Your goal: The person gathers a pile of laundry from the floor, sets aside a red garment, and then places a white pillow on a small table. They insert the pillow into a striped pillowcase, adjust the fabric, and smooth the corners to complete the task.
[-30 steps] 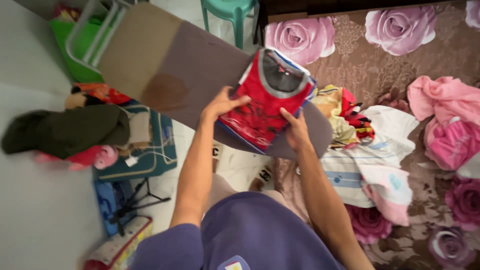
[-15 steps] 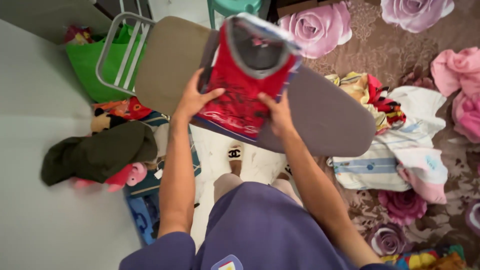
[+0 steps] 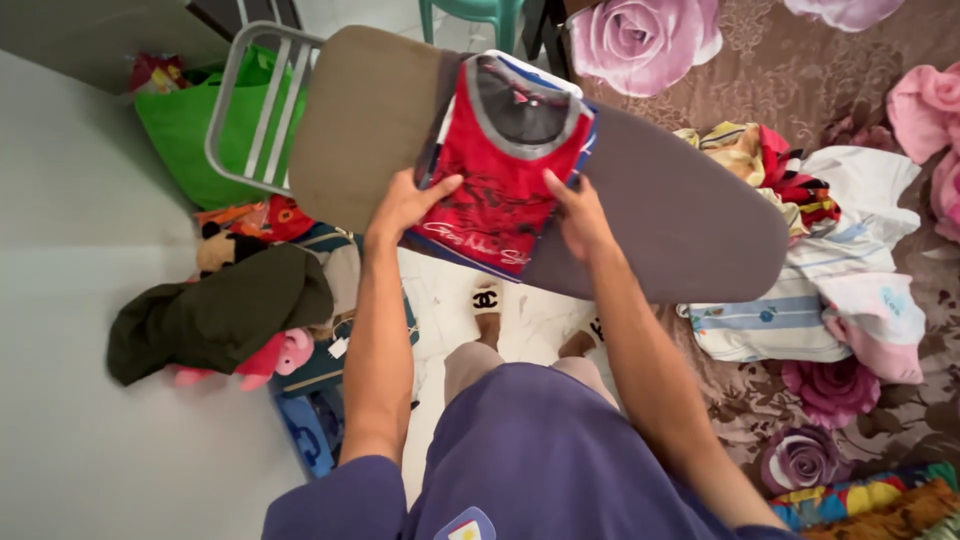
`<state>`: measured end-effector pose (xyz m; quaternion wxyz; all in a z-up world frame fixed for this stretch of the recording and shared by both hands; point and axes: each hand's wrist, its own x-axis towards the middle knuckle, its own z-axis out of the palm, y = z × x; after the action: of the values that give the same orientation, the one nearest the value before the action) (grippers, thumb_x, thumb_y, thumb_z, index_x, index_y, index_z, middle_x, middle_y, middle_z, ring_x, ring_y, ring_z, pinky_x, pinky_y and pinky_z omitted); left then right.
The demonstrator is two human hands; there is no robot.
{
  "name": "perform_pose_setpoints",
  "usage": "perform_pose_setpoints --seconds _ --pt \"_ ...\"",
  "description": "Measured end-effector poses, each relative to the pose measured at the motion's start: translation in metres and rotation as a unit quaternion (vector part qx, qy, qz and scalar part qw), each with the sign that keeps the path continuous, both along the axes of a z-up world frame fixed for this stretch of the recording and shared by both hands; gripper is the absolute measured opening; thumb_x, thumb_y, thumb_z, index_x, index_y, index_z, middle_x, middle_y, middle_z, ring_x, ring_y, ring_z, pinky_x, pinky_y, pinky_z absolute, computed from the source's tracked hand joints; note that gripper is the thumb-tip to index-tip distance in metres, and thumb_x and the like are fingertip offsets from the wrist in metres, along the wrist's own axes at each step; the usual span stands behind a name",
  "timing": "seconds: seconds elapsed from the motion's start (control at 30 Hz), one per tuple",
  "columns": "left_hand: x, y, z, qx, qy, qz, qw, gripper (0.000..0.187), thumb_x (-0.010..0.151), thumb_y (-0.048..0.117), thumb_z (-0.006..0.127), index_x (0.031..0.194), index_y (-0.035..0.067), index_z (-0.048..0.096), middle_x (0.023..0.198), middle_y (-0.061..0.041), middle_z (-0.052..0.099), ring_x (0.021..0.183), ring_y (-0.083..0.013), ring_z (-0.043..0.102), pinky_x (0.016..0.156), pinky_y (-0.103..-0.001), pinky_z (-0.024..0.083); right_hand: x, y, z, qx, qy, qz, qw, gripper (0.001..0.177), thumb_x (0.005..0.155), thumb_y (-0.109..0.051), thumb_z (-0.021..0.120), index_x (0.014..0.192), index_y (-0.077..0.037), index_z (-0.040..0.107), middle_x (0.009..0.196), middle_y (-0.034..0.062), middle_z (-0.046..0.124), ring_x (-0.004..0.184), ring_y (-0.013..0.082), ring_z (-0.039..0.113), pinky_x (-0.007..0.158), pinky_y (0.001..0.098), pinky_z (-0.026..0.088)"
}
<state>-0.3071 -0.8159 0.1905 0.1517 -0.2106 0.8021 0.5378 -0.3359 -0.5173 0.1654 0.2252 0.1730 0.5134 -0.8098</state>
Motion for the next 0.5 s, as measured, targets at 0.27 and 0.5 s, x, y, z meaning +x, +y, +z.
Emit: perform_pose_setpoints --seconds 0.27,0.5 --pt "0.005 -0.060 0.019 0.063 0.186 0.019 0.980 0.087 0.076 0.045 0.092 0.139 -0.001 0.056 0.132 -0.017 0.068 0.119 -0.0237 0.064 0.103 -0.037 0.051 -0.029 -0.082 0.041 -0.072 0.070 -0.014 0.995 0.064 0.080 -0.009 0.083 0.136 -0.006 0.052 0.125 0.0100 0.065 0.114 0.0245 0.067 0.101 0.0411 0.056" --pt "0.000 -0.154 0.073 0.018 0.185 0.072 0.980 0.079 0.081 0.039 0.089 0.134 -0.003 0.049 0.121 -0.019 0.068 0.115 -0.0323 0.067 0.104 -0.043 0.052 -0.050 -0.171 0.051 -0.139 0.117 -0.013 0.983 0.072 0.085 -0.009 0.083 0.144 -0.005 0.043 0.131 0.0120 0.062 0.119 0.0260 0.063 0.108 0.0435 0.051"
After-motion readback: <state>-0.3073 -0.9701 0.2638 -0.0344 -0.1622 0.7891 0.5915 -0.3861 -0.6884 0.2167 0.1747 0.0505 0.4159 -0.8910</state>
